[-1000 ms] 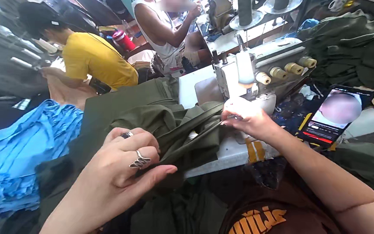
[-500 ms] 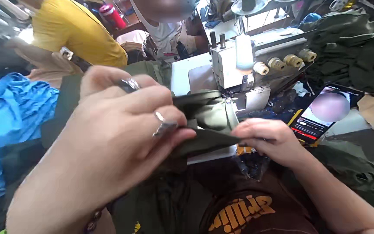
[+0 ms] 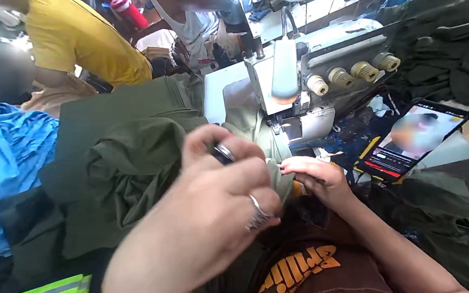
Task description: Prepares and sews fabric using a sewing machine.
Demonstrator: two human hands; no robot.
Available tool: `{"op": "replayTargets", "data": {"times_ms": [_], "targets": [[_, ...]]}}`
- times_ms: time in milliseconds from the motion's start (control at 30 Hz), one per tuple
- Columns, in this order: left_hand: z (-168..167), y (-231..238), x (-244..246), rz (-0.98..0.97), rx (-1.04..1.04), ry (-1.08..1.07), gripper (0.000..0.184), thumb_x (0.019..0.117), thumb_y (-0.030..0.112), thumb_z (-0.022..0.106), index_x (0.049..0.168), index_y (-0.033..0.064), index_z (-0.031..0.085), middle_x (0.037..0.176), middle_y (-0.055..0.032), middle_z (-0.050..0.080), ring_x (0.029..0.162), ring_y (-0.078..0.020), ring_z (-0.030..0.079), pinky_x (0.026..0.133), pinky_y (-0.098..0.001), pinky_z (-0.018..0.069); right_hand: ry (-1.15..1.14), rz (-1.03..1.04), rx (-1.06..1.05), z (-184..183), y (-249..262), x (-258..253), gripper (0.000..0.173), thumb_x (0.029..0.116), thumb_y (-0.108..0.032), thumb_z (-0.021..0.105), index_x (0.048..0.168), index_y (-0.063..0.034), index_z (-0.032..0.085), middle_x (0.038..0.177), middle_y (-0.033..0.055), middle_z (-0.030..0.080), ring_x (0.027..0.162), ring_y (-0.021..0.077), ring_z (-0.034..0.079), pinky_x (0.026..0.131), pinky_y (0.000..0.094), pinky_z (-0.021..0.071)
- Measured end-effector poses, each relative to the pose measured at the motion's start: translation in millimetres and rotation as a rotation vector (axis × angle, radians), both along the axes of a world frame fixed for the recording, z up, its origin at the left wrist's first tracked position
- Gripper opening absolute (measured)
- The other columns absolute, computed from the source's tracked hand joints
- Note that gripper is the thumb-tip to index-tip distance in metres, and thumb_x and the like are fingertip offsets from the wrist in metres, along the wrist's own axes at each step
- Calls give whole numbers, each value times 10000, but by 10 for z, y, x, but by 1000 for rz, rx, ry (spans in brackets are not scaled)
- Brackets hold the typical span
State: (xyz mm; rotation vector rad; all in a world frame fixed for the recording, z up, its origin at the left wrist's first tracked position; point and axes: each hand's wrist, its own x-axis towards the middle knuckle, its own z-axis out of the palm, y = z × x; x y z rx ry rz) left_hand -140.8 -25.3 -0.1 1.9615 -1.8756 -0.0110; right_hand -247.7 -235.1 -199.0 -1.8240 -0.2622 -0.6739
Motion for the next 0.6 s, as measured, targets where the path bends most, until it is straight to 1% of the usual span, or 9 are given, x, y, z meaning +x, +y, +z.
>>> {"op": "replayTargets", "data": {"times_ms": [100, 200, 267, 300, 333, 433, 500, 567, 600], "targets": [[-269, -141, -202, -24, 46, 15, 183, 1027, 230, 570, 939, 159, 714, 908, 4, 662, 1062, -153, 624, 1100, -521, 302, -33, -36, -11, -23, -2, 23, 173, 1014, -80, 614, 1087, -22, 760, 1131, 98, 753, 1132, 139, 696, 1029, 289, 550], [-551, -273, -366, -12, 48, -31, 188, 1014, 174, 558, 895, 147, 701, 889, -12, 663, 1000, -180, 647, 1078, -502, 349, -51, -15, -16, 15, 0, -110, 184, 1036, -109, 589, 1095, -47, 752, 1148, 91, 750, 1156, 135, 685, 1038, 294, 543], [-706, -325, -443, -7, 34, -54, 212, 1004, 132, 539, 855, 144, 689, 862, -14, 662, 925, -178, 647, 1057, -472, 364, -73, -2, -52, 41, 21, -273, 159, 1042, -107, 582, 1082, -64, 729, 1143, 69, 748, 1139, 98, 687, 1006, 254, 555], [-756, -332, -462, -7, 33, -55, 212, 1002, 121, 537, 855, 142, 688, 852, -15, 654, 892, -175, 636, 1046, -456, 366, -81, 3, -71, 44, 32, -351, 150, 1045, -108, 577, 1077, -66, 718, 1152, 58, 742, 1137, 78, 682, 998, 231, 550], [-788, -333, -460, -7, 37, -59, 207, 1003, 125, 540, 862, 142, 689, 846, -13, 649, 857, -169, 625, 1022, -440, 374, -89, 8, -75, 33, 45, -406, 144, 1044, -103, 577, 1078, -64, 712, 1162, 53, 736, 1137, 69, 677, 996, 217, 546], [-814, -352, -372, 8, 62, -69, 200, 1017, 152, 543, 873, 129, 680, 821, -18, 633, 749, -161, 589, 902, -403, 409, -86, 3, -34, -30, 73, -411, 132, 1037, -92, 590, 1101, -62, 701, 1186, 48, 727, 1149, 69, 671, 1003, 216, 546], [-819, -407, -296, 25, 82, -86, 195, 1017, 156, 544, 880, 119, 678, 820, -32, 624, 720, -173, 579, 850, -400, 434, -93, -12, -10, -54, 60, -308, 141, 1036, -101, 591, 1115, -60, 701, 1176, 54, 730, 1160, 71, 667, 1018, 227, 538], [-832, -468, -197, 51, 75, -100, 189, 1012, 148, 556, 885, 100, 688, 819, -49, 627, 717, -188, 593, 828, -411, 453, -101, -37, -22, -55, 23, -165, 143, 1040, -109, 583, 1122, -66, 692, 1161, 54, 728, 1165, 66, 658, 1029, 226, 523], [-838, -484, -137, 69, 74, -103, 186, 1012, 154, 562, 892, 100, 694, 824, -48, 642, 725, -183, 608, 846, -418, 459, -96, -51, -26, -61, 4, -92, 144, 1036, -114, 588, 1113, -62, 699, 1149, 59, 731, 1157, 69, 660, 1029, 232, 523]]}}
